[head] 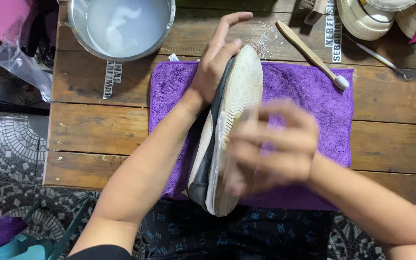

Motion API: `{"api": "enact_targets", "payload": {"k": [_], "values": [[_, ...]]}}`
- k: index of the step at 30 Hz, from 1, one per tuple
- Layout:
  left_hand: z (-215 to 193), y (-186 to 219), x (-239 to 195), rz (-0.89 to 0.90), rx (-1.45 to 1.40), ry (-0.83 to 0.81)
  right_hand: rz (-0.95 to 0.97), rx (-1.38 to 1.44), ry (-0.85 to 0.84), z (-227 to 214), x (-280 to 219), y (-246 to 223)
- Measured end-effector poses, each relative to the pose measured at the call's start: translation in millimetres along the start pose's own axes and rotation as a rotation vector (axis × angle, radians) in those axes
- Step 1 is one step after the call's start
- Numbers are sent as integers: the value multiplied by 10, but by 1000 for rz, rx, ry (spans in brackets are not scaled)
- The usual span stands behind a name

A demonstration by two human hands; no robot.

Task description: The person scrubs the sole and sides of a black sneaker with a wooden brush, repeatedly dipping the brush into a metal bowl of soapy water. After scrubbing, they wipe the shoe with a pink cloth.

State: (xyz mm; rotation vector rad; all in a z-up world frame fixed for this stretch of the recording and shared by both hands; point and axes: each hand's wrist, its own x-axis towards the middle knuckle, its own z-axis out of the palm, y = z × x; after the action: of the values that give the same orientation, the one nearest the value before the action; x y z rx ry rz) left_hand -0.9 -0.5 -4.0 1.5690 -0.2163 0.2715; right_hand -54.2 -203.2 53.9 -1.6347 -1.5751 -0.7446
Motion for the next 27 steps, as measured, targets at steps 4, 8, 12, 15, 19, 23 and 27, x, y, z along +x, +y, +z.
{"api": "enact_targets", "payload": {"k": [4,8,12,15,19,23,27], "values": [[-30,-18,55,21,6,-5,-120,98,-3,69,-105,-40],[-52,32,8,-62,-118,7,-78,32,-48,-41,22,426],[-87,33,40,-112,-133,28,70,24,-19,-96,-90,401],[-140,-92,42,-97,-277,7,244,156,20,-133,-214,488],[-137,-70,48,-81,-243,-11,599,307,234,-121,-432,827],[-142,-28,71,-126,-102,-56,1129,702,529,-99,-588,1063],[-164,-140,89,-23,75,-94,1083,736,543,-169,-459,1015]]}}
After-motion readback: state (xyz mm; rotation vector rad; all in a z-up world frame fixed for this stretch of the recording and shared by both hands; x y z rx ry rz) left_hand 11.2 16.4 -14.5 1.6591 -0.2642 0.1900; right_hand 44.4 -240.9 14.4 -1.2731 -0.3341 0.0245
